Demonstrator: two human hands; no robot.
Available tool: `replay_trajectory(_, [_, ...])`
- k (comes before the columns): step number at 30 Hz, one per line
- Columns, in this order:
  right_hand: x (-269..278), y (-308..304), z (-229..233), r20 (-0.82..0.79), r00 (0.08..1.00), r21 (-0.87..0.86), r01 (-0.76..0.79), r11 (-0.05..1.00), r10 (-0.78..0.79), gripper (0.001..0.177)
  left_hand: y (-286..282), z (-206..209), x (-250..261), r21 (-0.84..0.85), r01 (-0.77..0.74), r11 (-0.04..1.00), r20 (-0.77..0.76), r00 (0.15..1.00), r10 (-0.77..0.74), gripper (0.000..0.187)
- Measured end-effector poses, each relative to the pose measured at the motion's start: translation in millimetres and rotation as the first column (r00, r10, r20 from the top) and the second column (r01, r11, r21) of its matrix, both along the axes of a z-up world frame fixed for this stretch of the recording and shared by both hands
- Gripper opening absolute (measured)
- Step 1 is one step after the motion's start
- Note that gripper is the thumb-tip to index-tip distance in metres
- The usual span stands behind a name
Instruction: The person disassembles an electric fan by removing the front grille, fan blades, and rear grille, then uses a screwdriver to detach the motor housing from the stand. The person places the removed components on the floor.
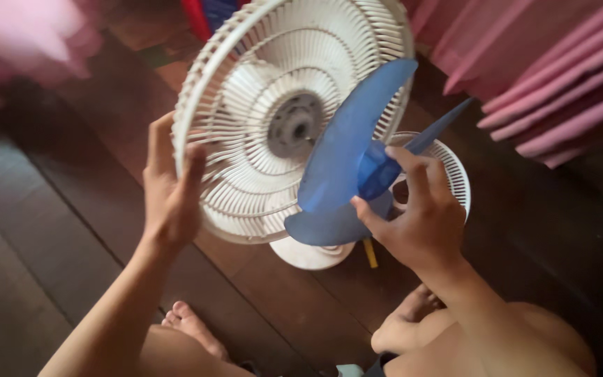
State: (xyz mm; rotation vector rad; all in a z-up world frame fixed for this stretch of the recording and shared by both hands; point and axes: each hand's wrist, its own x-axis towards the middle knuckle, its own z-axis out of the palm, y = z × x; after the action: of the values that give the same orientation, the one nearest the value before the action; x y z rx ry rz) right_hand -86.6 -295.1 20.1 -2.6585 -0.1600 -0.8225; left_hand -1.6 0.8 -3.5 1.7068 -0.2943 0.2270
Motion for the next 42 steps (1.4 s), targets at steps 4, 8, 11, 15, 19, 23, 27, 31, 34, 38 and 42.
replay_trajectory(4, [-6.7,-33.2,-4.1,-0.136,0.983,-0.017,0.119,0.993,-0.121,0.072,0.1,0.1,0.2,0.024,0.013,1.0,0.048,0.999,-0.014,0.072])
replay_trajectory(8, [5.0,-88.2,-12.6,-0.189,0.951,-0.181,0.213,0.96,-0.247,0.073,-0.9,0.9,1.1,0.032,0.037,0.999,0.066,0.997,-0.039,0.076])
replay_trajectory(11, [19.0,-132.8,-27.0,-0.339,0.856,-0.271,0.308,0.912,-0.39,0.073,-0.4,1.3,1.4,0.065,0.032,0.997,0.037,0.999,-0.035,0.078])
replay_trajectory(15, [33.5,-183.6,-55.0,-0.508,0.706,-0.405,0.31,0.86,-0.493,0.074,-3.0,3.3,1.9,0.034,0.033,0.999,-0.007,0.999,-0.033,0.08])
replay_trajectory(19, [52.9,-220.8,-96.8,-0.591,0.566,-0.512,0.287,0.809,-0.575,0.074,-7.8,3.0,6.7,0.038,0.029,0.999,-0.039,0.999,-0.028,0.079])
replay_trajectory(23, [66.1,-250.7,-144.9,-0.634,0.485,-0.556,0.255,0.791,-0.602,0.07,-19.1,-17.5,4.2,0.068,0.045,0.997,-0.111,0.993,-0.038,0.079])
replay_trajectory(27, [75.9,-269.7,-189.6,-0.639,0.454,-0.566,0.269,0.779,-0.621,0.072,-35.6,-70.8,-8.1,0.105,0.053,0.993,-0.261,0.965,-0.024,0.079])
replay_trajectory(31, [79.7,-278.9,-227.7,-0.678,0.384,-0.551,0.299,0.779,-0.627,0.074,-44.0,-142.2,-23.1,0.145,0.086,0.986,-0.458,0.889,-0.01,0.079])
replay_trajectory(34, [86.8,-284.6,-246.7,-0.702,0.336,-0.543,0.32,0.777,-0.628,0.077,-48.0,-188.0,-34.7,0.169,0.118,0.978,-0.581,0.814,0.003,0.079])
replay_trajectory(38, [92.7,-288.0,-264.7,-0.725,0.303,-0.524,0.34,0.781,-0.618,0.077,-48.1,-230.6,-47.7,0.19,0.145,0.971,-0.674,0.739,0.022,0.079])
replay_trajectory(42, [95.1,-282.5,-283.1,-0.734,0.301,-0.519,0.33,0.788,-0.609,0.076,-41.8,-252.1,-56.7,0.205,0.156,0.966,-0.719,0.694,0.041,0.079])
